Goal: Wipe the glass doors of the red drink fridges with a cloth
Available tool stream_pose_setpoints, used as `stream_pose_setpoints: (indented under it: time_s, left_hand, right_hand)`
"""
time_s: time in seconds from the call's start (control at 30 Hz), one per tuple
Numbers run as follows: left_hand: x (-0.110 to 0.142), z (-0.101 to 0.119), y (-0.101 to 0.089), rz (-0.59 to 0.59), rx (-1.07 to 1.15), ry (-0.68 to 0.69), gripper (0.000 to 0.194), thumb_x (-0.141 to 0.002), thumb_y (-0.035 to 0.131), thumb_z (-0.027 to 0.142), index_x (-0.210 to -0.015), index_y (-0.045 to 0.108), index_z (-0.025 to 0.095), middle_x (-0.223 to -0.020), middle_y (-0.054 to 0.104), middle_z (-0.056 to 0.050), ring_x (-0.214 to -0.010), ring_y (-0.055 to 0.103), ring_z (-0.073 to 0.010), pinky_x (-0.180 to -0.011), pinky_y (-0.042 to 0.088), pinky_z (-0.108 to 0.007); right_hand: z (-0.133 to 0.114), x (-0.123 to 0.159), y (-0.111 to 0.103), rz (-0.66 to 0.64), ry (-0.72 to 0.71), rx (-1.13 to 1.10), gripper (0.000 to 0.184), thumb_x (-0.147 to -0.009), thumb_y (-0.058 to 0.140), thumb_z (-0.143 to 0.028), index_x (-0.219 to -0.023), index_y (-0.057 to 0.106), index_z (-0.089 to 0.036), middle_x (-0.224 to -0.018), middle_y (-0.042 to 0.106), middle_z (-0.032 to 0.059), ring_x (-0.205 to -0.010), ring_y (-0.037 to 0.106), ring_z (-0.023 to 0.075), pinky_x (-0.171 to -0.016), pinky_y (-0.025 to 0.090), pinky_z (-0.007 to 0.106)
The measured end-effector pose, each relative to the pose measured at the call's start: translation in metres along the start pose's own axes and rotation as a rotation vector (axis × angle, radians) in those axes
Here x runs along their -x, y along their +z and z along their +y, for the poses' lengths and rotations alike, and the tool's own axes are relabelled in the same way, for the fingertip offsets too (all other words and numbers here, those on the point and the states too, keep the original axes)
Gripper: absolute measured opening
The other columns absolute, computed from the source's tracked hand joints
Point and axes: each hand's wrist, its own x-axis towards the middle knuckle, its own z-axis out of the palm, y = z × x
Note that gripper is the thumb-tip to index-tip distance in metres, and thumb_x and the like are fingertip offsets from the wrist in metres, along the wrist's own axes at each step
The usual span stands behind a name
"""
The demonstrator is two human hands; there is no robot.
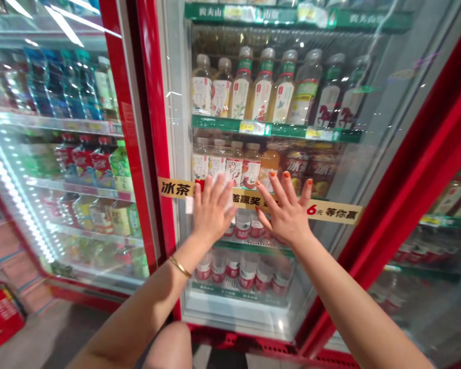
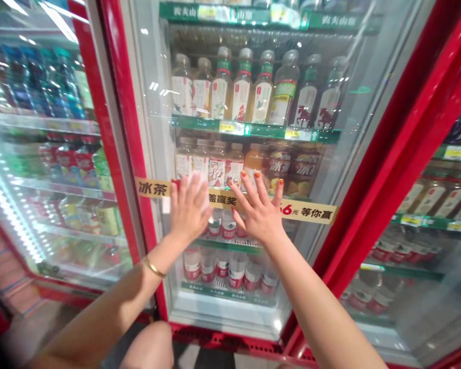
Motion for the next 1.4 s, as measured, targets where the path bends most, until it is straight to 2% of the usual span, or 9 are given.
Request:
stream_pose_setpoints:
  time_s: [0.2, 0.37, 0.47, 0.7, 0.87, 1.07, 1.17, 1.3, 1.4]
  left_hand:
    - [0.117, -0.007, 0.021, 0.1, -0.081, 0.098, 0.089, -0.105, 0.054, 0.059, -0.179, 0.012, 0.03, -0.185, 0.007, -0.002, -0.173, -0.015, -0.0261, -0.14, -0.016, -0.054]
    - [0.064, -0.014, 0.012, 0.131, 0.03, -0.34, 0.08, -0.112, 0.04, 0.047, -0.179, 0.004, 0.02, -0.185, 0.002, -0.016, -0.172, -0.018, -0.0329, -0.135, -0.01, -0.075]
    - [0.041, 0.031, 0.023, 0.105, 0.044, -0.182, 0.079, -0.112, 0.042, 0.054, -0.179, 0.013, 0.023, -0.186, 0.013, -0.009, -0.175, -0.009, -0.027, -0.141, -0.007, -0.061]
    - [0.133, 0.035, 0.036, 0.062, 0.0, 0.036, 0.075, -0.11, 0.051, 0.047, -0.177, 0.02, 0.035, -0.181, 0.03, -0.001, -0.175, -0.002, -0.0209, -0.142, -0.007, -0.053]
    - [0.062, -0.001, 0.017, 0.128, 0.047, -0.435, 0.078, -0.113, 0.039, 0.041, -0.178, 0.003, 0.019, -0.186, 0.003, -0.015, -0.174, -0.011, -0.0358, -0.138, -0.005, -0.07]
    - [0.103, 0.057, 0.036, 0.042, 0.062, 0.014, 0.078, -0.111, 0.048, 0.053, -0.178, 0.012, 0.034, -0.183, 0.028, -0.003, -0.175, 0.0, -0.0223, -0.143, -0.005, -0.052]
    - [0.138, 0.038, 0.035, 0.007, 0.033, -0.138, 0.08, -0.11, 0.05, 0.044, -0.178, 0.011, 0.032, -0.184, 0.023, -0.007, -0.175, -0.006, -0.0284, -0.14, -0.008, -0.062]
    - [0.08, -0.002, 0.018, 0.109, 0.067, -0.519, 0.08, -0.113, 0.039, 0.044, -0.178, 0.002, 0.019, -0.185, 0.0, -0.017, -0.172, -0.013, -0.0417, -0.134, -0.009, -0.078]
    - [0.042, 0.01, 0.015, 0.103, 0.086, -0.385, 0.08, -0.113, 0.041, 0.05, -0.179, 0.004, 0.023, -0.187, 0.002, -0.012, -0.174, -0.008, -0.0363, -0.138, -0.007, -0.07]
  right_hand:
    - [-0.011, 0.009, 0.015, 0.009, 0.007, 0.018, 0.093, -0.105, 0.06, -0.046, -0.178, 0.002, -0.041, -0.186, 0.02, 0.0001, -0.172, 0.022, 0.0368, -0.139, -0.001, 0.07]
    - [-0.011, 0.009, 0.016, 0.125, -0.014, 0.047, 0.089, -0.104, 0.06, -0.045, -0.179, 0.012, -0.037, -0.183, 0.03, 0.0011, -0.172, 0.025, 0.0335, -0.141, 0.0, 0.066]
    - [-0.012, 0.007, 0.015, 0.162, -0.029, 0.049, 0.087, -0.104, 0.061, -0.045, -0.179, 0.017, -0.034, -0.182, 0.033, 0.0026, -0.172, 0.025, 0.0314, -0.142, 0.001, 0.062]
    - [-0.013, 0.006, 0.013, 0.178, -0.034, 0.052, 0.087, -0.105, 0.059, -0.044, -0.179, 0.014, -0.032, -0.179, 0.038, 0.0035, -0.172, 0.026, 0.0299, -0.142, 0.001, 0.061]
    - [-0.013, 0.005, 0.014, 0.202, -0.036, 0.042, 0.084, -0.107, 0.057, -0.045, -0.179, 0.015, -0.03, -0.18, 0.037, 0.0035, -0.172, 0.024, 0.0285, -0.142, 0.0, 0.059]
    - [-0.013, 0.007, 0.014, 0.169, -0.019, 0.041, 0.086, -0.106, 0.058, -0.045, -0.179, 0.013, -0.033, -0.179, 0.039, 0.0037, -0.171, 0.029, 0.032, -0.141, -0.003, 0.064]
    - [-0.014, 0.007, 0.016, 0.17, -0.003, 0.051, 0.088, -0.104, 0.06, -0.049, -0.178, 0.015, -0.036, -0.181, 0.036, 0.0038, -0.173, 0.019, 0.0383, -0.136, -0.007, 0.076]
    - [-0.015, 0.007, 0.018, 0.154, 0.047, 0.065, 0.093, -0.1, 0.063, -0.06, -0.178, 0.015, -0.042, -0.186, 0.025, 0.0045, -0.173, 0.007, 0.0477, -0.13, -0.001, 0.087]
    - [-0.016, 0.007, 0.018, 0.122, 0.063, 0.088, 0.095, -0.099, 0.061, -0.065, -0.178, 0.015, -0.042, -0.186, 0.025, 0.0065, -0.171, 0.013, 0.0507, -0.127, -0.002, 0.09]
